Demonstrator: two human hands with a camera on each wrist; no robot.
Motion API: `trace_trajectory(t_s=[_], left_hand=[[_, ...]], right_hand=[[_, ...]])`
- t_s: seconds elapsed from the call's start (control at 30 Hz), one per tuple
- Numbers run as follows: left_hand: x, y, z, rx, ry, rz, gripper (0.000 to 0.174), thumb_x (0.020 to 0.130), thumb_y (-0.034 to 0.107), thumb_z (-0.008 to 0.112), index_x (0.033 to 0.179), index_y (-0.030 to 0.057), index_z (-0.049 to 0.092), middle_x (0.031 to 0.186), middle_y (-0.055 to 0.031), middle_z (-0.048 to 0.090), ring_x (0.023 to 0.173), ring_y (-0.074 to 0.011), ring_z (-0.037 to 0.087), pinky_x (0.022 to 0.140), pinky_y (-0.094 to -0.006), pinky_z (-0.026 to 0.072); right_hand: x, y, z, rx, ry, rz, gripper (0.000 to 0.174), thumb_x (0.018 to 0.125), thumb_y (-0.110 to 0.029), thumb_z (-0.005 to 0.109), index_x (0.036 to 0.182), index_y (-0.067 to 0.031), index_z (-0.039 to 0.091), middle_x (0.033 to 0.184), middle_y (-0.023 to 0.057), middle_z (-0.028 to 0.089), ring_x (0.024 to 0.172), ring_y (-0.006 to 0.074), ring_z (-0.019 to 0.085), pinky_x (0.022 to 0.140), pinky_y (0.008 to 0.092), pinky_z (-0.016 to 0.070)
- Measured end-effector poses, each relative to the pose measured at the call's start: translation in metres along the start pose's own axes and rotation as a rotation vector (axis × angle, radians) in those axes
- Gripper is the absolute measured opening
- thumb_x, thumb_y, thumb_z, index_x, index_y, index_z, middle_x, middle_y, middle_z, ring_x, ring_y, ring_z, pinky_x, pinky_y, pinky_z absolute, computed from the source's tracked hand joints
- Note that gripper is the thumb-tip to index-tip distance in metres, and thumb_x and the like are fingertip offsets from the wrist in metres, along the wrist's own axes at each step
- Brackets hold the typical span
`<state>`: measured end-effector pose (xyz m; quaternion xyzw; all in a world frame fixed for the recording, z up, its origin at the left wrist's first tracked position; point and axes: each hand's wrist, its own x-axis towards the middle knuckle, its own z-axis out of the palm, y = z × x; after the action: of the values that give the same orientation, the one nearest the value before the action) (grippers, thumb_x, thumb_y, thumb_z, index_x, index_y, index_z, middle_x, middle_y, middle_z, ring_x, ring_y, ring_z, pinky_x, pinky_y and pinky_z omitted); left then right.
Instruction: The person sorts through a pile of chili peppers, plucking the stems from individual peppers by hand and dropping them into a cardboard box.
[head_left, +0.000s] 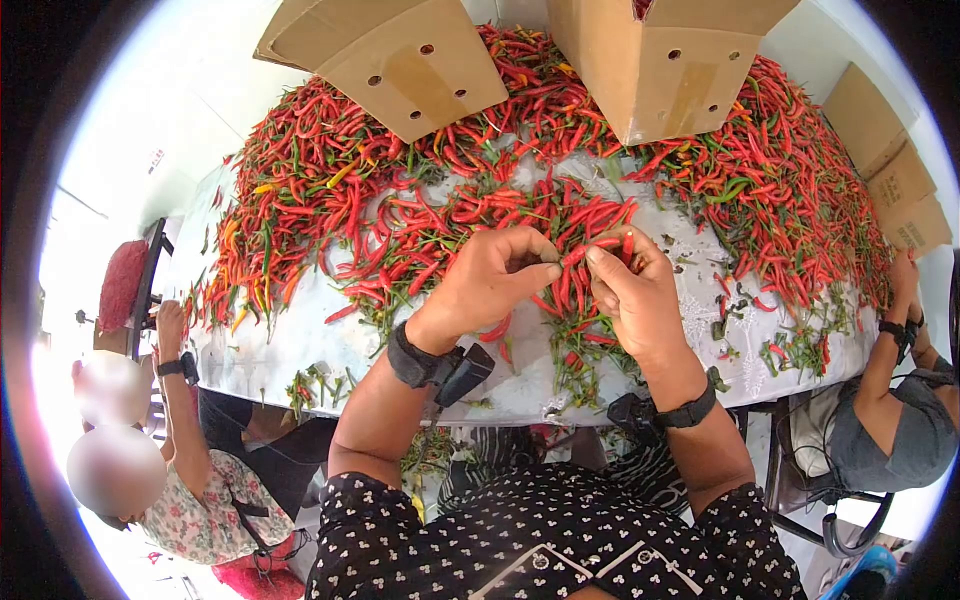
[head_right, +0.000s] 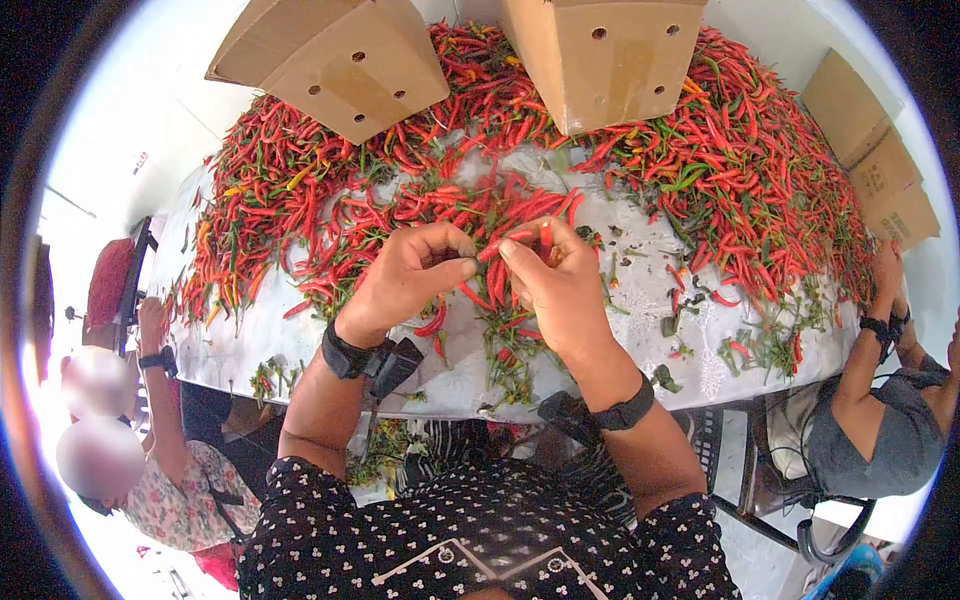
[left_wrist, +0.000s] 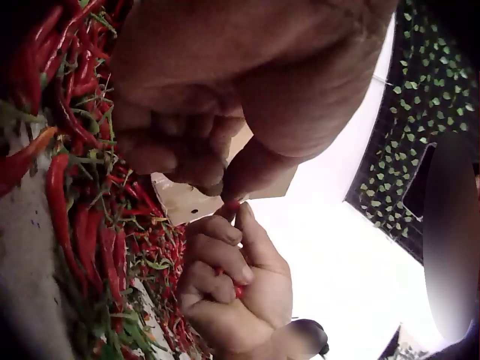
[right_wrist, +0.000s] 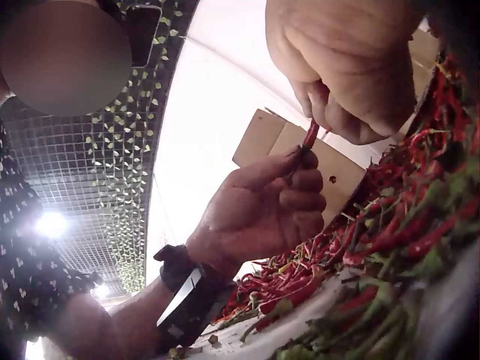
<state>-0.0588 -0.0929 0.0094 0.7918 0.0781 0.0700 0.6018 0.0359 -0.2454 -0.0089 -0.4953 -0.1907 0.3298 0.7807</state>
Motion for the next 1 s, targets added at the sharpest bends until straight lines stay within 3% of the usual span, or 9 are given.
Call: trace_trajectory(t_s=[0.1,0.27,0.37,0.53,0.63,0.7,0.77,0.87,1.0], left_hand=[[-0.001,-0.002,-0.001,-0.024,-0.001,0.026,0.010,0.081,0.007,0.061,0.087,0.0002,0.059,0.071,0.0051,0.052,0.063,-0.0011,0.043,0.054,-0.0194,0.0369],[-0.003,-0.001,0.000,-0.130,-0.051,0.117,0.010,0.080,0.004,0.060,0.088,-0.0025,0.059,0.076,0.0010,0.057,0.068,-0.0036,0.049,0.060,-0.0214,0.0417],[-0.007,0.006,-0.005,-0.145,-0.190,0.135,0.009,0.081,0.004,0.059,0.088,-0.0027,0.060,0.079,-0.0009,0.059,0.073,-0.0058,0.051,0.065,-0.0230,0.0427],[-0.004,0.002,-0.023,0.205,-0.155,0.202,0.010,0.083,0.006,0.055,0.087,-0.0003,0.062,0.080,-0.0053,0.059,0.074,-0.0121,0.054,0.065,-0.0260,0.0424],[-0.004,-0.001,-0.033,0.424,-0.077,0.248,0.012,0.079,0.008,0.057,0.088,0.0024,0.063,0.079,-0.0077,0.059,0.074,-0.0177,0.056,0.066,-0.0288,0.0441],[-0.009,-0.006,-0.036,0.684,-0.129,0.314,0.014,0.075,0.012,0.059,0.086,0.0036,0.063,0.078,-0.0102,0.059,0.074,-0.0233,0.058,0.066,-0.0321,0.0454],[-0.019,-0.003,-0.030,0.733,-0.137,0.231,0.017,0.071,0.018,0.062,0.081,0.0039,0.062,0.077,-0.0120,0.059,0.075,-0.0278,0.058,0.066,-0.0361,0.0460],[-0.030,-0.007,-0.017,1.075,-0.232,0.052,0.022,0.068,0.025,0.065,0.075,0.0049,0.062,0.077,-0.0130,0.059,0.077,-0.0309,0.058,0.067,-0.0407,0.0455],[-0.039,-0.011,-0.011,1.039,-0.211,0.078,0.019,0.068,0.023,0.063,0.074,0.0050,0.062,0.077,-0.0134,0.059,0.077,-0.0322,0.058,0.066,-0.0416,0.0454]], right_hand=[[0.000,0.000,0.000,0.036,-0.001,0.014,0.009,0.084,-0.009,0.059,0.085,-0.0051,0.051,0.059,-0.0035,0.045,0.046,0.0030,0.037,0.042,0.0196,0.0276],[0.002,-0.003,-0.007,0.272,-0.036,0.236,0.007,0.083,-0.010,0.058,0.084,-0.0076,0.052,0.061,-0.0010,0.047,0.044,0.0046,0.036,0.041,0.0191,0.0278],[0.010,0.002,-0.017,0.442,-0.047,0.257,0.006,0.084,-0.011,0.057,0.083,-0.0086,0.052,0.067,0.0009,0.050,0.045,0.0055,0.038,0.040,0.0175,0.0278],[0.014,0.001,-0.025,0.488,-0.128,0.240,0.018,0.084,-0.023,0.052,0.072,-0.0094,0.054,0.069,0.0029,0.052,0.048,0.0081,0.038,0.044,0.0204,0.0257],[0.013,0.001,-0.026,0.529,-0.195,0.261,0.019,0.085,-0.026,0.051,0.075,-0.0093,0.054,0.069,0.0033,0.051,0.049,0.0081,0.038,0.043,0.0201,0.0258],[0.010,-0.004,-0.022,0.517,-0.185,0.281,0.019,0.086,-0.027,0.052,0.077,-0.0094,0.053,0.068,0.0029,0.050,0.049,0.0081,0.038,0.042,0.0198,0.0256],[0.009,-0.005,-0.021,0.509,-0.174,0.297,0.020,0.087,-0.028,0.052,0.079,-0.0096,0.053,0.067,0.0025,0.049,0.049,0.0080,0.038,0.042,0.0195,0.0255],[0.009,-0.004,-0.022,0.439,-0.209,0.270,0.017,0.087,-0.027,0.054,0.082,-0.0105,0.053,0.065,0.0019,0.049,0.048,0.0081,0.039,0.040,0.0196,0.0262],[0.005,-0.005,-0.017,0.297,-0.206,0.271,0.012,0.087,-0.021,0.056,0.082,-0.0106,0.053,0.064,0.0016,0.051,0.047,0.0076,0.043,0.039,0.0191,0.0282]])
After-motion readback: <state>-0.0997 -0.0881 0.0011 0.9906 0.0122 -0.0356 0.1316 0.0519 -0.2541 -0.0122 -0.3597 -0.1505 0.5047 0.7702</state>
